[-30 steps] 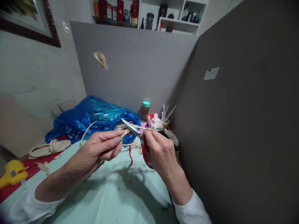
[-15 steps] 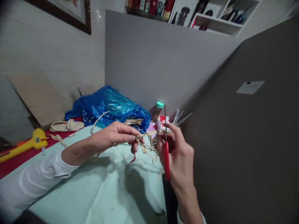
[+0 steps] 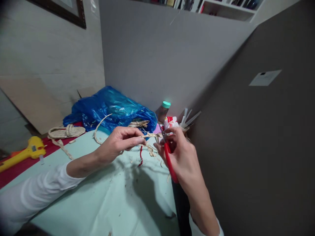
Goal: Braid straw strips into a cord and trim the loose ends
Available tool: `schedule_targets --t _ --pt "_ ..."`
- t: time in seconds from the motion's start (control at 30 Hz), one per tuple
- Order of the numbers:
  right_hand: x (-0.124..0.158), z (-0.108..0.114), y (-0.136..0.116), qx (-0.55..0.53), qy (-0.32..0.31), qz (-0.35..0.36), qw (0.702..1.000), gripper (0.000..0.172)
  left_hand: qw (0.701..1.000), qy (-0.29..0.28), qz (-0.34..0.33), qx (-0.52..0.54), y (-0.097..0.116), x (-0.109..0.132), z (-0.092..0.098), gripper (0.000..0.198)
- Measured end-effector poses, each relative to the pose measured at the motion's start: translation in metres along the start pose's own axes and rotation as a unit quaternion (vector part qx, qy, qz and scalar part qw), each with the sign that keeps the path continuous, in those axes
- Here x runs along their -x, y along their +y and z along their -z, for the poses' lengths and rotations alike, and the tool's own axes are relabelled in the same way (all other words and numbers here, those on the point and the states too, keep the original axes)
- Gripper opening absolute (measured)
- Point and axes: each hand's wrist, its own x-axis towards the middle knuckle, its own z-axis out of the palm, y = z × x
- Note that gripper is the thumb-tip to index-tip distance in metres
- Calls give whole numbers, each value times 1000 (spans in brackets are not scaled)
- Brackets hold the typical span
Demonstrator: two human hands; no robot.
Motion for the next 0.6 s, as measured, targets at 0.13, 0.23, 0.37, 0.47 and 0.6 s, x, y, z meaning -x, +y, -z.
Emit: schedule_targets --t 0.13,0.23,0.37,0.47,0.6 --pt "-3 -7 9 27 -41 -13 999 48 985 -14 93 142 -6 -5 5 19" --pt "-6 -12 14 30 -43 -13 999 53 978 -15 108 176 -8 -8 8 18" --pt "-8 -16 21 15 -47 -31 998 55 976 -16 101 190 -9 -10 10 15" --pt "-4 -19 33 13 -31 -55 998 54 972 6 113 207 -12 -10 10 7" --pt "12 -25 51 -20 33 -82 996 52 971 21 110 211 -13 -9 8 3"
